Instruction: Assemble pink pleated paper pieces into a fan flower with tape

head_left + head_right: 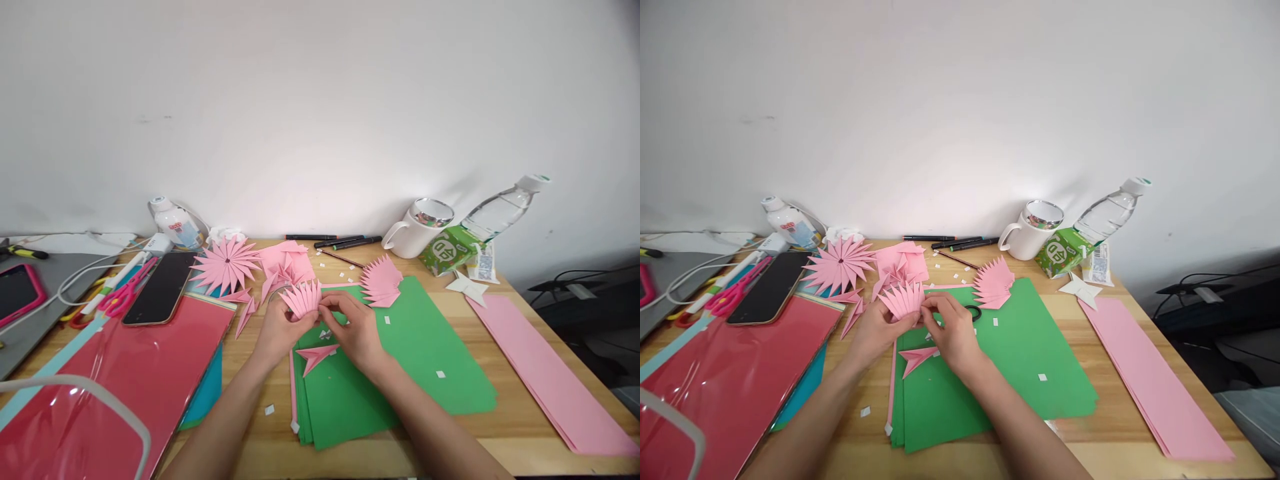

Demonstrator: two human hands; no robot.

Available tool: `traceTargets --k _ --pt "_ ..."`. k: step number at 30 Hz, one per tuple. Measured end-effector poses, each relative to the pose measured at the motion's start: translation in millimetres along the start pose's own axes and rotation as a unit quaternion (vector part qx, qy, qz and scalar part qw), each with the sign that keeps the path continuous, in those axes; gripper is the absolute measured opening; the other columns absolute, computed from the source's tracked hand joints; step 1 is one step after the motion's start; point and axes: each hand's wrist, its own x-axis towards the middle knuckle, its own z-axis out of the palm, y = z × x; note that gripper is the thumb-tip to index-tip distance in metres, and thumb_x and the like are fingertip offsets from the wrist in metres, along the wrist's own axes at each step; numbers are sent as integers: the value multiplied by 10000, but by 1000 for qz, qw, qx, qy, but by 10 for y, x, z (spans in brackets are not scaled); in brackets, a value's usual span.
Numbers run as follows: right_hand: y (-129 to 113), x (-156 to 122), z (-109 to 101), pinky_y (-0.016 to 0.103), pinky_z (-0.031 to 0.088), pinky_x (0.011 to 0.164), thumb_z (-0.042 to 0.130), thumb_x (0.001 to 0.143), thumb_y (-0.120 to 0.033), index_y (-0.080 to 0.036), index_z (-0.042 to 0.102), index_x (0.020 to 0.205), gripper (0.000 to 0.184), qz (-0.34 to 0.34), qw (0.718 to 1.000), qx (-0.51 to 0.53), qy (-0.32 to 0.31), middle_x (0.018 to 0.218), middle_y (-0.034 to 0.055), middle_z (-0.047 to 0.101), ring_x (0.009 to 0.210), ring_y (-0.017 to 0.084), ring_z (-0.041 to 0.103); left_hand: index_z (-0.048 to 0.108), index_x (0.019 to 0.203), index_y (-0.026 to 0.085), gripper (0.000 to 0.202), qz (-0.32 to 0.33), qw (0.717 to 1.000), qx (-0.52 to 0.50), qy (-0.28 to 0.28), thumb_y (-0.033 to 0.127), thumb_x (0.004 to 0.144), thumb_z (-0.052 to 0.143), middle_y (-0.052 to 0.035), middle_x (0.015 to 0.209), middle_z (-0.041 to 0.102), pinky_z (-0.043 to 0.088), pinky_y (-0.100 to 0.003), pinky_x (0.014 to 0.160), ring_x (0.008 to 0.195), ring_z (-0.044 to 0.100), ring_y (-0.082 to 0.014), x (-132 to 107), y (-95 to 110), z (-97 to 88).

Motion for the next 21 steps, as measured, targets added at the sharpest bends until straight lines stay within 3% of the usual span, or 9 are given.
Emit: traceTargets --k 21 --pt "83 -8 -12 305 544 725 480 930 -190 -226 619 919 144 -72 995 -60 -19 869 69 700 821 191 670 663 740 151 180 -50 997 -64 -14 122 566 701 -6 721 699 607 -323 654 643 692 -193 -4 11 8"
